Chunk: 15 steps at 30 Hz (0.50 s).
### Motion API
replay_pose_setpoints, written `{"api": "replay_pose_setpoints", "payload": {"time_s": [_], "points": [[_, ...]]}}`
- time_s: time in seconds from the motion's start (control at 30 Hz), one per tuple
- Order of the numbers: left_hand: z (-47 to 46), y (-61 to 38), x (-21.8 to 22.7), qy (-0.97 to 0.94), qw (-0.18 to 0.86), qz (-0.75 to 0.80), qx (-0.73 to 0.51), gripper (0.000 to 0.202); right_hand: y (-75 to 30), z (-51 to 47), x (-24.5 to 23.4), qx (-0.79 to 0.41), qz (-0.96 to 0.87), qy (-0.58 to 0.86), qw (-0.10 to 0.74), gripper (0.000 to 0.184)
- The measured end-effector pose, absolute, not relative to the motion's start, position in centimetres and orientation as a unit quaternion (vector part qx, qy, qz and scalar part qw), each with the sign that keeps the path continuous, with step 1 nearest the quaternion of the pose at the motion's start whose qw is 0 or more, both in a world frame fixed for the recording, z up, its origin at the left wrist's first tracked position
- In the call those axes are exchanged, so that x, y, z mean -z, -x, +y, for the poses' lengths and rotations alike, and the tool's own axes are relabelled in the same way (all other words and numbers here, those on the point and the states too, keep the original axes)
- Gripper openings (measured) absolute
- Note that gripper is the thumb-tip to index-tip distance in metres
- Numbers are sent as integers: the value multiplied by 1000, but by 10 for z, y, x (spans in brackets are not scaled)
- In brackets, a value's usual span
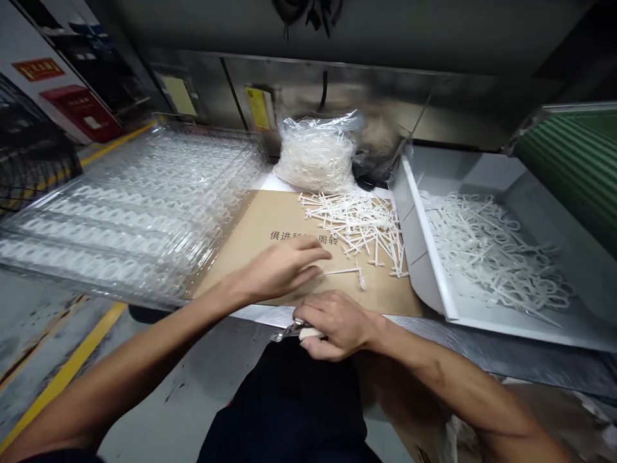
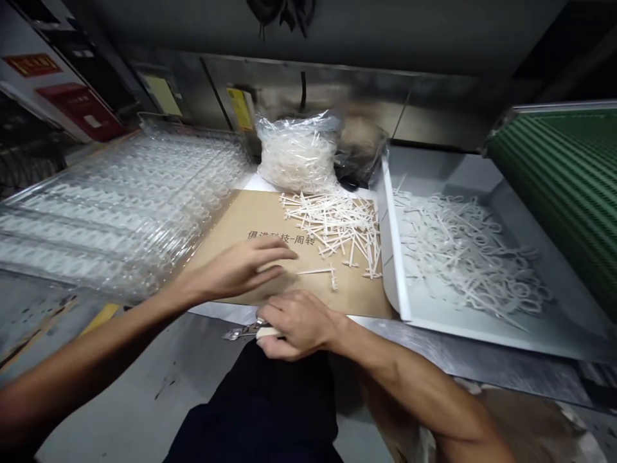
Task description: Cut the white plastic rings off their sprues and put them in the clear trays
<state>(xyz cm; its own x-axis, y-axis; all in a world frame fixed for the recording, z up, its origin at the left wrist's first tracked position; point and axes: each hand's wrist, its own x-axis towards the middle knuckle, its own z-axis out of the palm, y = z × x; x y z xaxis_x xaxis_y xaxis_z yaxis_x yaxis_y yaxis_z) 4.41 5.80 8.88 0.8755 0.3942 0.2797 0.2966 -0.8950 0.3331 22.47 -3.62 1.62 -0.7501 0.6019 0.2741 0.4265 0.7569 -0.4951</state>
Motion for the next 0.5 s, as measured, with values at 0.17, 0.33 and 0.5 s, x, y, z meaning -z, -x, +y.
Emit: {"api": "replay_pose_setpoints", "payload": {"time_s": [0.17, 0.33, 0.5], "points": [[55, -127, -55, -975, 160, 108, -110, 18, -220, -40, -8, -151, -938, 238, 200, 27], [57, -142, -56, -965, 187, 147, -108, 9, -217, -43, -9, -116, -944, 236, 199, 31], [67, -103, -54, -904, 216, 317, -191, 22, -218, -47, -15, -96, -940, 258, 203, 32]]}}
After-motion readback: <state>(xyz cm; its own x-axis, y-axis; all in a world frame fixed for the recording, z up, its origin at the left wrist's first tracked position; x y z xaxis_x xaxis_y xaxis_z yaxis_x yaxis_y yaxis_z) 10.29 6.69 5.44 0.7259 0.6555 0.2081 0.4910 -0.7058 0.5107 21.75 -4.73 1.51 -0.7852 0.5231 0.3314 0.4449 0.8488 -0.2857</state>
